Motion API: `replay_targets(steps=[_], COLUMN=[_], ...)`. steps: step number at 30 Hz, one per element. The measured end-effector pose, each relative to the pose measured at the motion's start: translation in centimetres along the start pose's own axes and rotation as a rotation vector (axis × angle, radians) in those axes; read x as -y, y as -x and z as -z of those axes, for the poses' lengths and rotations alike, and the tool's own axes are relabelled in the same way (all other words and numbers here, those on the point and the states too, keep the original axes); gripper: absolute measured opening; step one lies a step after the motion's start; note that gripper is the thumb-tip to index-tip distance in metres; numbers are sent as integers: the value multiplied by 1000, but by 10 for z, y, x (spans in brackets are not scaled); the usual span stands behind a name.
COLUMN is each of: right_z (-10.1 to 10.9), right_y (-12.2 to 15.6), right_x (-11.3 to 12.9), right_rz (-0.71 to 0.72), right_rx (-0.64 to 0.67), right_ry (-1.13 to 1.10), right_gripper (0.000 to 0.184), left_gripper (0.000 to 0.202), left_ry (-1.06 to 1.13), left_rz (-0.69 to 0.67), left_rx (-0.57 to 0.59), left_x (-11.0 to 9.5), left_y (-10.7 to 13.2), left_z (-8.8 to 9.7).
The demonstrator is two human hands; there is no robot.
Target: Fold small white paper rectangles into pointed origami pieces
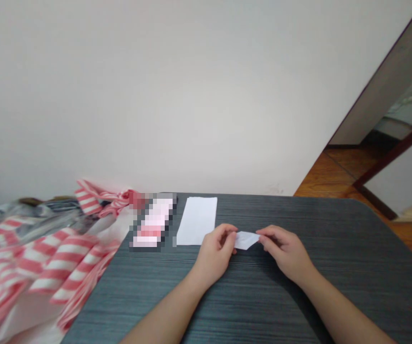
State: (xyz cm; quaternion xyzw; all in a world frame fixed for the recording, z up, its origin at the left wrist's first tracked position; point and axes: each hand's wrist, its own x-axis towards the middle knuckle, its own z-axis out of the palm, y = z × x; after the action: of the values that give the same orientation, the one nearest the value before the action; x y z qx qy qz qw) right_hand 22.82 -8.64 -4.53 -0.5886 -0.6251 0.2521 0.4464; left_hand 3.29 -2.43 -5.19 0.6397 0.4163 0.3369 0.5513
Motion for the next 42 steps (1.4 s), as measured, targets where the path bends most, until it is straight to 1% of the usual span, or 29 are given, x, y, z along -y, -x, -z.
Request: replay_targets(steps=[2,4,6,8,11,12,13,16,17,18,20,23,26,29,32,35,38,42], right_z=[2,3,6,11,24,29,35,56,64,71,85,99,105,108,115,125,132,134], right_y=[-1,-1,-1,-2,-6,-8,-9,-11,-10,-9,-3,10,24,36,42,44,45,47], right_x=[0,-2,-6,-13,-26,-30,-34,-47,-51,-55,-62,-67,-72,-81,-92,-99,-102,-104], right_rz=[48,67,9,-90,-190,-213,-227,-251,-279,-297,-328,-387,-454,-513,-561,-580,-581,-568], right_rx=[17,26,-5,-61,-204,-273,-370,-515,-645,-695,-753,-827,-864,-860,-841,-808,-775,-739], right_ry=[29,44,34,-13,-64,-51,-25,46,112,147,201,290,366,431,502,554,586,608], right_gripper=[14,13,14,16,23,25,29,41,44,46,47,45,42,43,42,40,39,40], left_gripper=[25,28,34,38,39,38,37,32,30,29,26,25,25,25,25,25,26,26], left_ry=[0,-5,-1,36,42,23,-5,-95,-120,-144,-193,-237,-236,-237,-245,-261,-267,-260], left_rz=[2,12,25,28,19,16,14,0,-13,-30,-67,-119,-147,-160,-155,-135,-121,-114], left_rx=[-5,-5,-1,-11,0,28,50,86,92,98,107,93,94,101,103,101,109,101], left_x=[0,-1,-3,-4,-2,0,1,6,7,9,12,18,24,25,24,21,19,20], left_y=[0,-1,-3,-5,-5,-4,-3,4,6,8,13,19,24,25,22,18,15,15], left_z=[0,-2,-6,-10,-14,-14,-14,-8,-5,-2,6,20,31,34,30,21,13,8])
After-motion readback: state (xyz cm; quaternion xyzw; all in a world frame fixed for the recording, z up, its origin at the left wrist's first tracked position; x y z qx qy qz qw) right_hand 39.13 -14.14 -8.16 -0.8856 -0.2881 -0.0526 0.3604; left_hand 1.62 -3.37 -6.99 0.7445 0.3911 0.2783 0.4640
